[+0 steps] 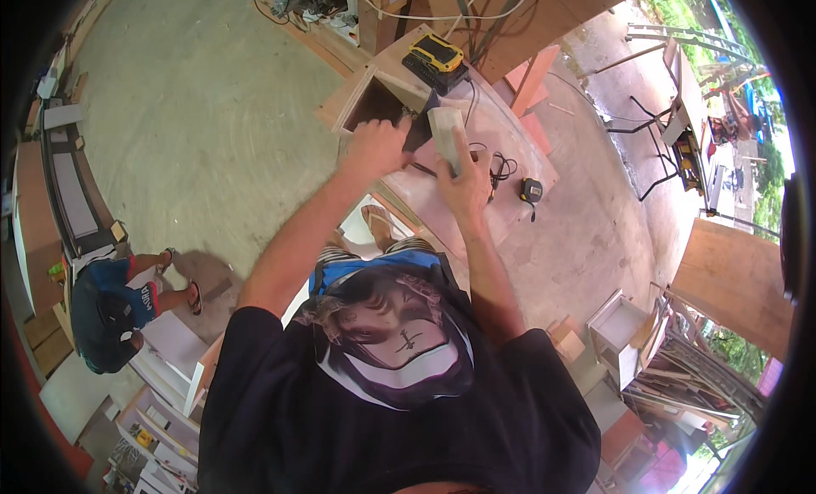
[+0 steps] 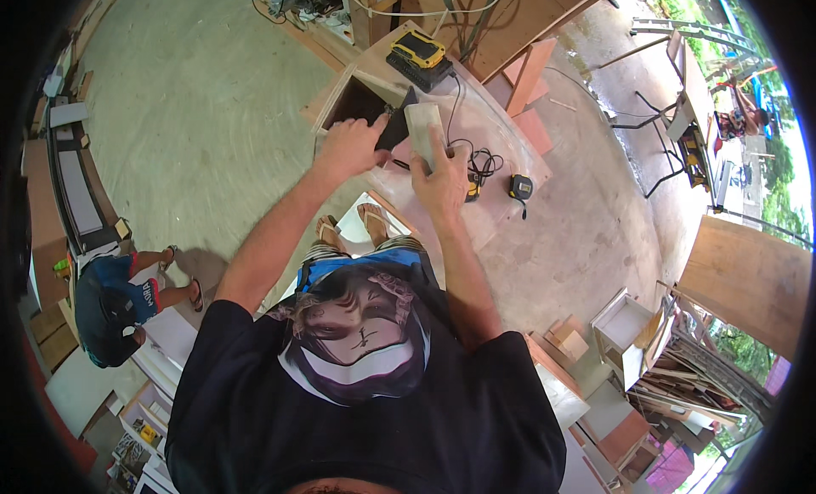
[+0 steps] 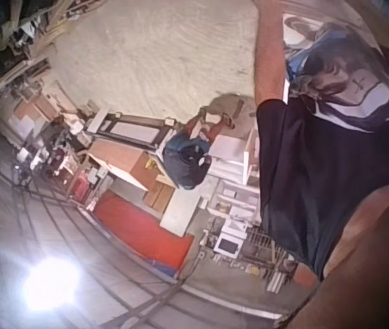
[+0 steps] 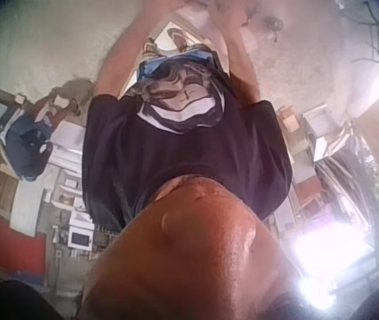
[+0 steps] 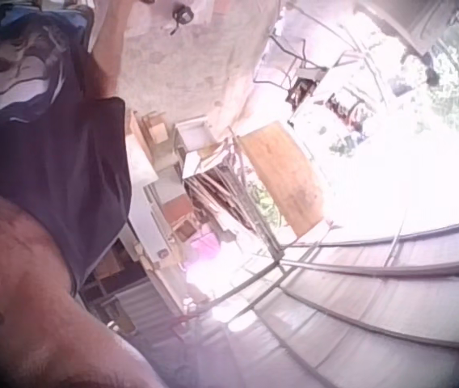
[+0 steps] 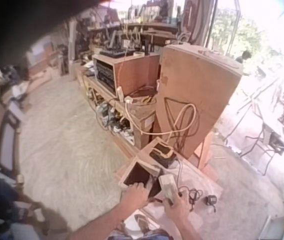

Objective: The person removes a riving knife from a table saw and then handles an angle grinder at a workbench.

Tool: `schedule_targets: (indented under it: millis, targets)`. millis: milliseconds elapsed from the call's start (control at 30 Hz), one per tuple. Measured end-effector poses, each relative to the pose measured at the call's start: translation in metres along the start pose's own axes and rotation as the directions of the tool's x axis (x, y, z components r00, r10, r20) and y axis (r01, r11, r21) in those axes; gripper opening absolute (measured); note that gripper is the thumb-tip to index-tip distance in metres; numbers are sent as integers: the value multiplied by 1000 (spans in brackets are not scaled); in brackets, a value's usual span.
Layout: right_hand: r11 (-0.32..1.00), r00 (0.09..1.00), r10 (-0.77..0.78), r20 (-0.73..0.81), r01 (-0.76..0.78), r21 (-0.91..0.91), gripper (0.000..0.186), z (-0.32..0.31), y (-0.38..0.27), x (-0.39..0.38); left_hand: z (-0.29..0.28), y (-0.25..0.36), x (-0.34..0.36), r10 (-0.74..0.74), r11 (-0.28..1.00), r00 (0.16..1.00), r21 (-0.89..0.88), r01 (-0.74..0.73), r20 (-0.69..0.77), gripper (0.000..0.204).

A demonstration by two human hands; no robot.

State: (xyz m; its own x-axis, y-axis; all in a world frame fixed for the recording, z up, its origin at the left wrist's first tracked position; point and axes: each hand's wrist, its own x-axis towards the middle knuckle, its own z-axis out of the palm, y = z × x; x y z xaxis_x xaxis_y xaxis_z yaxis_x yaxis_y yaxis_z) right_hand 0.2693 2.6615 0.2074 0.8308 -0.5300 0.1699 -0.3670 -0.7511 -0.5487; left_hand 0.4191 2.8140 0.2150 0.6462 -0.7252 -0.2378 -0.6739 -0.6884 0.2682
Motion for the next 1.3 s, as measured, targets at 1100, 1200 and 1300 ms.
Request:
schedule_targets:
  millis: [1100,1200,1300]
  targets:
    - [988,984,-130,121,138,-64,65,24,3,-1,43,4,-24,-61,978,969,-207,10,-241,69]
    - [988,993,-95,68,103,-118,67,32,-18,63,31,7,-22,-49,979,983,-204,12,-179,68]
    - [987,990,-117,75,124,-99,70,32,-11,45,33,6,-25,-51,985,977,-169,16,-209,69]
